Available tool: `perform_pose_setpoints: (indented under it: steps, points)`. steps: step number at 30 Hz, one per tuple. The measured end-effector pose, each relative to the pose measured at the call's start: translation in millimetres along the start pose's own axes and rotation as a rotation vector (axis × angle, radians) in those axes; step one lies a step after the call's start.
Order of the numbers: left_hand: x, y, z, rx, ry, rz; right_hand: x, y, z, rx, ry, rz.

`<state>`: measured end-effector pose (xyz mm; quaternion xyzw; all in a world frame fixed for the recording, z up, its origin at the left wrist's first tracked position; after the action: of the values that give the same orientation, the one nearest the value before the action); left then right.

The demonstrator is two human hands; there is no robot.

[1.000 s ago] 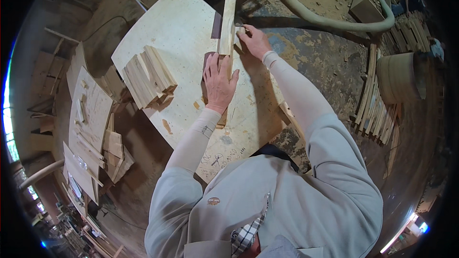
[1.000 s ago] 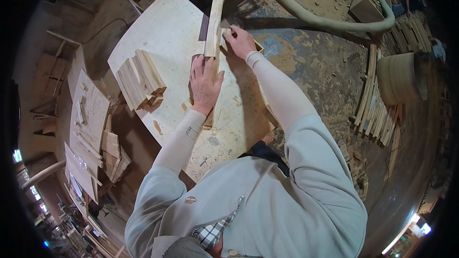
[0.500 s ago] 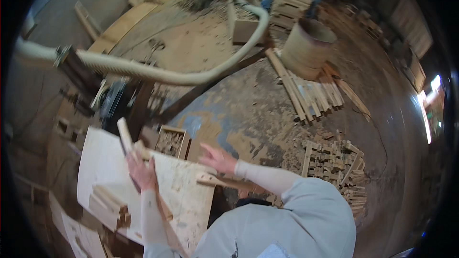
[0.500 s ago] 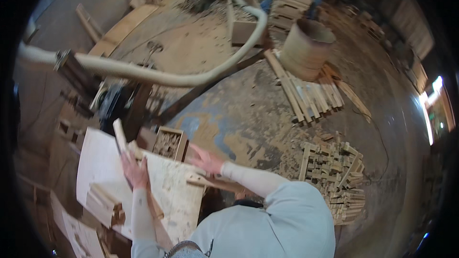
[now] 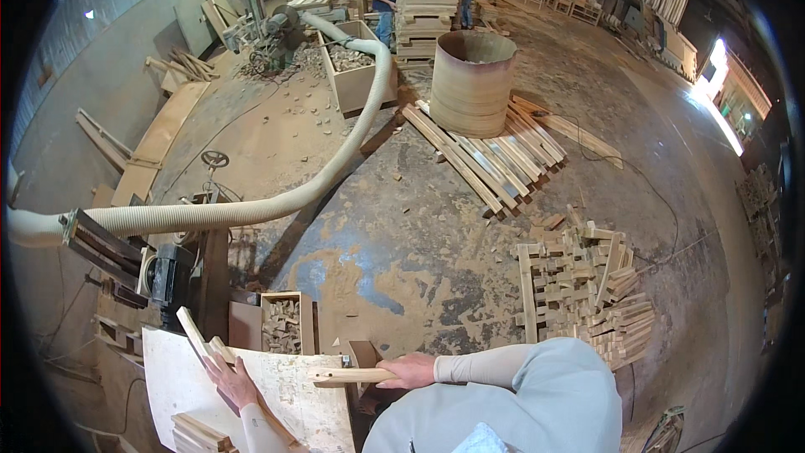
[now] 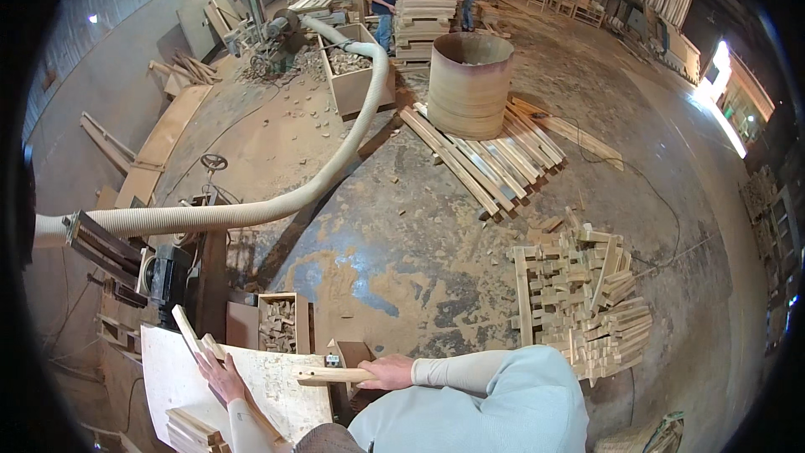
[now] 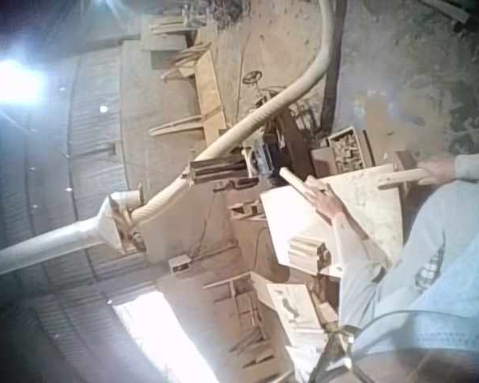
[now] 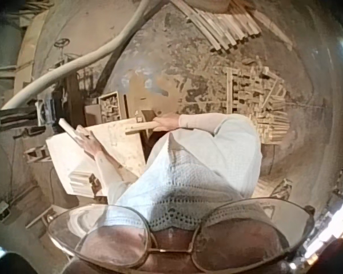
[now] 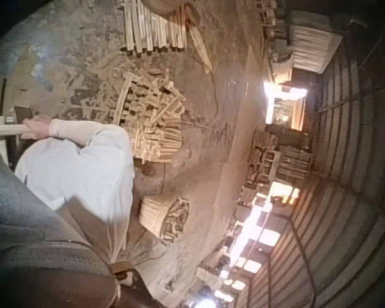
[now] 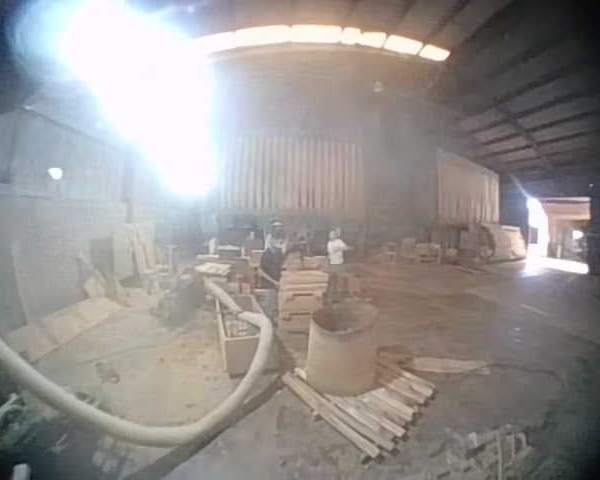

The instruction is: The person sands wooden pieces by placing them against a sanding jig, pressing and guiding them with a wooden handle, and flipping the pieces to sand different sides.

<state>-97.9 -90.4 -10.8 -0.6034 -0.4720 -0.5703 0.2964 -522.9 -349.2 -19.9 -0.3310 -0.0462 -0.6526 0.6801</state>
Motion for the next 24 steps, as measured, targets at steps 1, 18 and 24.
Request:
perform_pose_setpoints:
  steps: [1, 18, 24]
  points:
    - [-0.7, -1.4, -1.6, -0.004, 0.0, 0.001, 0.5, 0.4, -0.8, 0.009, -0.003, -0.01]
    - [10.2, 18.0, 38.3, -0.094, -0.034, -0.025, -2.8, 41.6, 46.1, -0.083, 0.023, 0.063]
    - [-3.6, 61.3, 76.6, -0.077, -0.007, -0.187, -14.1, 76.7, 68.9, -0.016, -0.016, -0.043]
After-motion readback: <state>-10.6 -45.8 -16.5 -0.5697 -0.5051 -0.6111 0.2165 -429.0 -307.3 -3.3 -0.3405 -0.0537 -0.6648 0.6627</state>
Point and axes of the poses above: each hand's wrist, its own y-axis towards the middle knuckle, its own x-axis out of the back of the hand, z = x × y, the point moved 5 cm from there along y, towards the middle knuckle, and after that the axes turned 3 degrees about y, right-handed, at the moved point
